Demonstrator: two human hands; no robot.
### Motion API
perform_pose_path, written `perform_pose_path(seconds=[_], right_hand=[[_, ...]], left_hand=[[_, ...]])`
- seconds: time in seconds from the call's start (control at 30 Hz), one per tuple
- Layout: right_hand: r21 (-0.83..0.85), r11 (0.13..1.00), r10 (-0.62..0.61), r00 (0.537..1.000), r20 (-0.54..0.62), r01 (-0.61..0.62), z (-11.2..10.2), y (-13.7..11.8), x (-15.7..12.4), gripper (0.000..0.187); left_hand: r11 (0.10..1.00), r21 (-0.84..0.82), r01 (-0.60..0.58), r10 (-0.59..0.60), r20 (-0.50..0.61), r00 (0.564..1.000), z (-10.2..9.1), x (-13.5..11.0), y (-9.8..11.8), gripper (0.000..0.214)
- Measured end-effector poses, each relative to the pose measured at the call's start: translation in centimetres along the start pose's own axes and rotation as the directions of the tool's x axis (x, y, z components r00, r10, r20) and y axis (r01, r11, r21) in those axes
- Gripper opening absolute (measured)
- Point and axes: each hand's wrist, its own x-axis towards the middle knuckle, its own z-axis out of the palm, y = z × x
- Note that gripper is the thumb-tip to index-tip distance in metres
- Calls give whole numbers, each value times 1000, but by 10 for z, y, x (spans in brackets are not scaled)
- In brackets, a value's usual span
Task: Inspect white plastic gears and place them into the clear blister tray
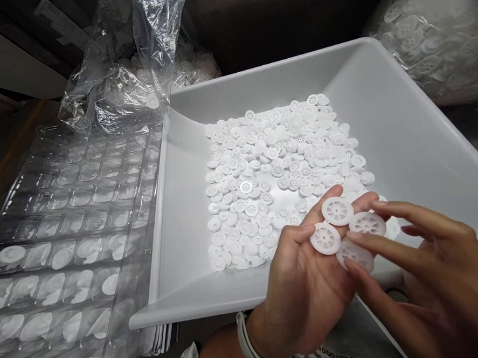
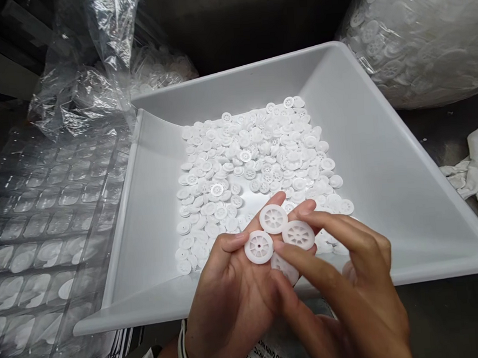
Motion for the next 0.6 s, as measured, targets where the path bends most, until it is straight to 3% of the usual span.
perform_pose_path(seconds=[0.2,0.6], right_hand=[[3,1000,8,990,-140,-8,1,5,0,50],[198,970,156,984,-83,-137,5,4,-2,54]], left_hand=[[999,-9,-52,52,13,999,0,3,0,52],[997,-39,-60,61,30,998,0,2,-1,55]])
